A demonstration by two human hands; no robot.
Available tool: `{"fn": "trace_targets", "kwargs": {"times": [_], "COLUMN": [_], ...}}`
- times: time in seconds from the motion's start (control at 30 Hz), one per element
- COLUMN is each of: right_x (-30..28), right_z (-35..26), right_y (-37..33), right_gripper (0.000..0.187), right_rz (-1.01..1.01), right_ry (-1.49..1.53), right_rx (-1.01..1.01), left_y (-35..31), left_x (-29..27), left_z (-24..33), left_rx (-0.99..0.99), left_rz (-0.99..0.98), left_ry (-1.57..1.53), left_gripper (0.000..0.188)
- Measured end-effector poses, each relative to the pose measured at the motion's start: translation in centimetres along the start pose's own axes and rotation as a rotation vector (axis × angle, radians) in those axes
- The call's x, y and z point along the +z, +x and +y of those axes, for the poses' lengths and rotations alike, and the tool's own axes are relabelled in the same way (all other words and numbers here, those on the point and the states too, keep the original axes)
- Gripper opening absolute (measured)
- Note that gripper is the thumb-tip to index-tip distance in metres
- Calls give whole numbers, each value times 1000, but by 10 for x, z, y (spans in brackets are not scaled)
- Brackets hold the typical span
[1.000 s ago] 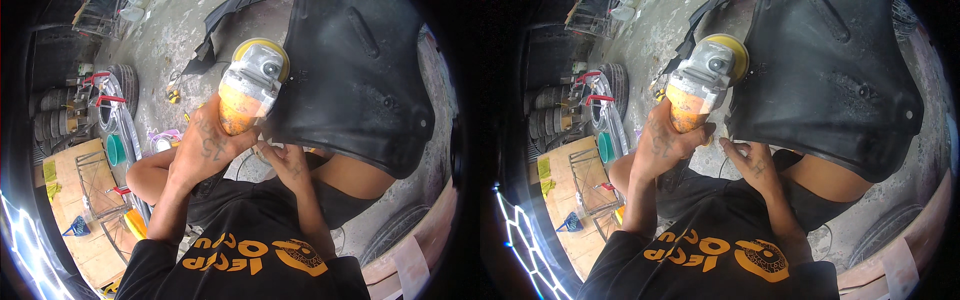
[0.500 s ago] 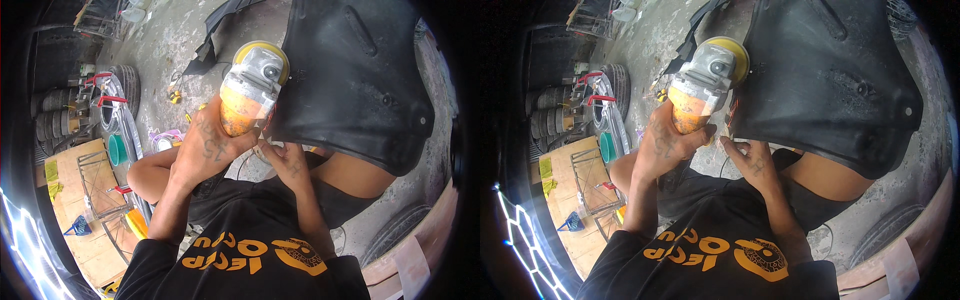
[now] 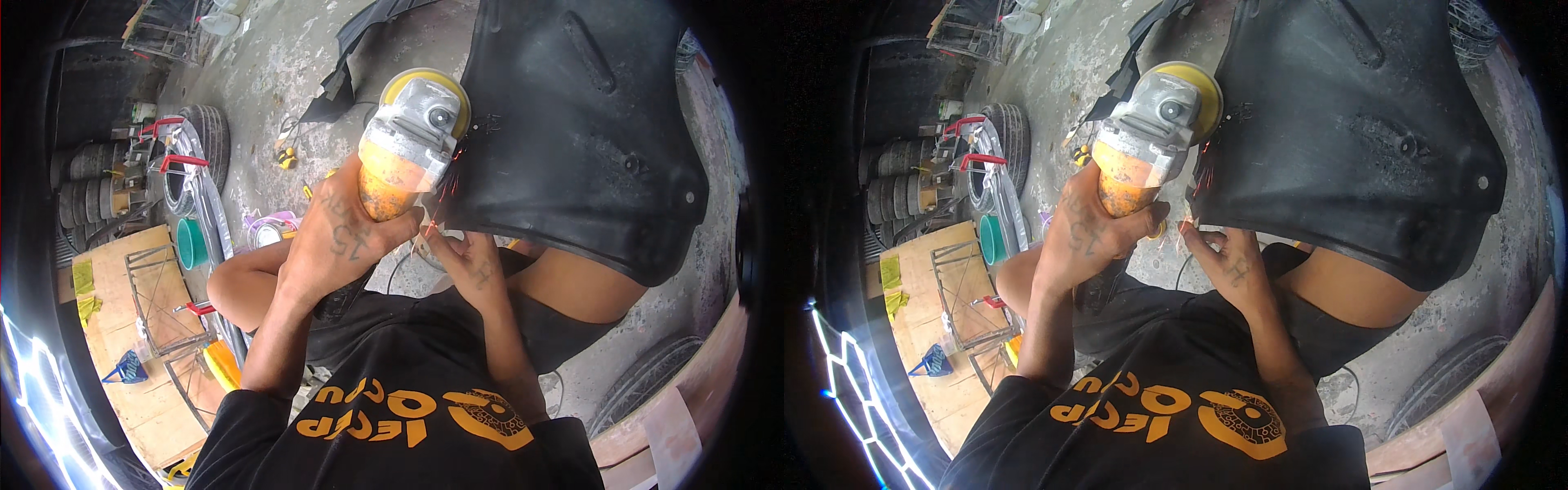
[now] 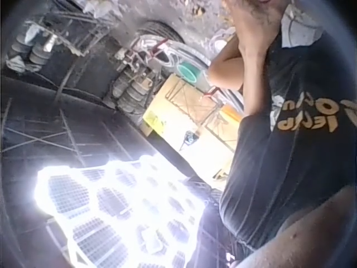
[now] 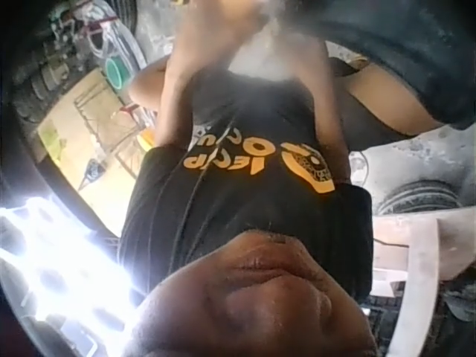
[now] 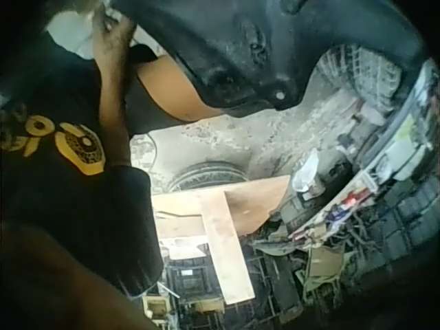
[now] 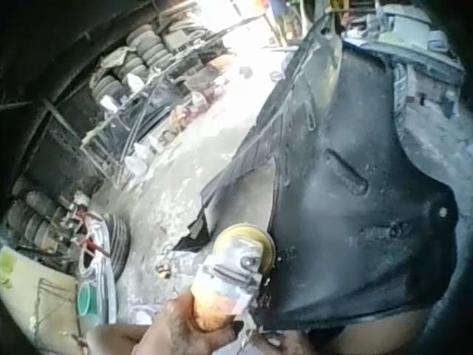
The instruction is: Grinding the edge of a plastic car body part using an electric angle grinder.
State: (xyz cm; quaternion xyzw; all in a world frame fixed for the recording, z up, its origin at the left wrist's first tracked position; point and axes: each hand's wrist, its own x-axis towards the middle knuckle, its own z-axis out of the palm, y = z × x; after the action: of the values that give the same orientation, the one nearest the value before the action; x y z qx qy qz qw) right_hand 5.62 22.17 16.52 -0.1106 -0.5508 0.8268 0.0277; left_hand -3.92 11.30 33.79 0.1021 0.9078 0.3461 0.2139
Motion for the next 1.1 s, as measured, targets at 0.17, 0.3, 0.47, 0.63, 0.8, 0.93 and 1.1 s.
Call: {"fn": "trace_targets", "kwargs": {"times": [0.17, 0.3, 0.47, 0.63, 0.8, 0.93, 1.1], "right_x": [0, 0, 0, -2, 0, -1, -1], "right_z": [-5, 0, -5, 3, 0, -6, 0], "right_y": [1, 1, 1, -1, 0, 0, 0], "right_gripper": [37, 36, 39, 41, 41, 39, 38], "right_rz": [-23, -4, -15, 6, 6, -3, 11], "right_ry": [23, 7, 31, -14, -21, -50, -31], "right_rx": [49, 7, 26, -13, 0, 38, -9], "left_y": [1, 2, 0, 2, 2, 3, 2], "left_x": [0, 0, 3, 1, 0, -1, -1], "left_z": [-6, -6, -2, -4, -3, -3, 0], "left_rx": [7, 40, 48, 9, 16, 11, 7], "left_rz": [2, 7, 18, -8, 2, 8, -2], "left_ry": [33, 22, 10, 1, -13, 30, 6], "left_gripper": [47, 48, 47, 46, 46, 46, 47]}}
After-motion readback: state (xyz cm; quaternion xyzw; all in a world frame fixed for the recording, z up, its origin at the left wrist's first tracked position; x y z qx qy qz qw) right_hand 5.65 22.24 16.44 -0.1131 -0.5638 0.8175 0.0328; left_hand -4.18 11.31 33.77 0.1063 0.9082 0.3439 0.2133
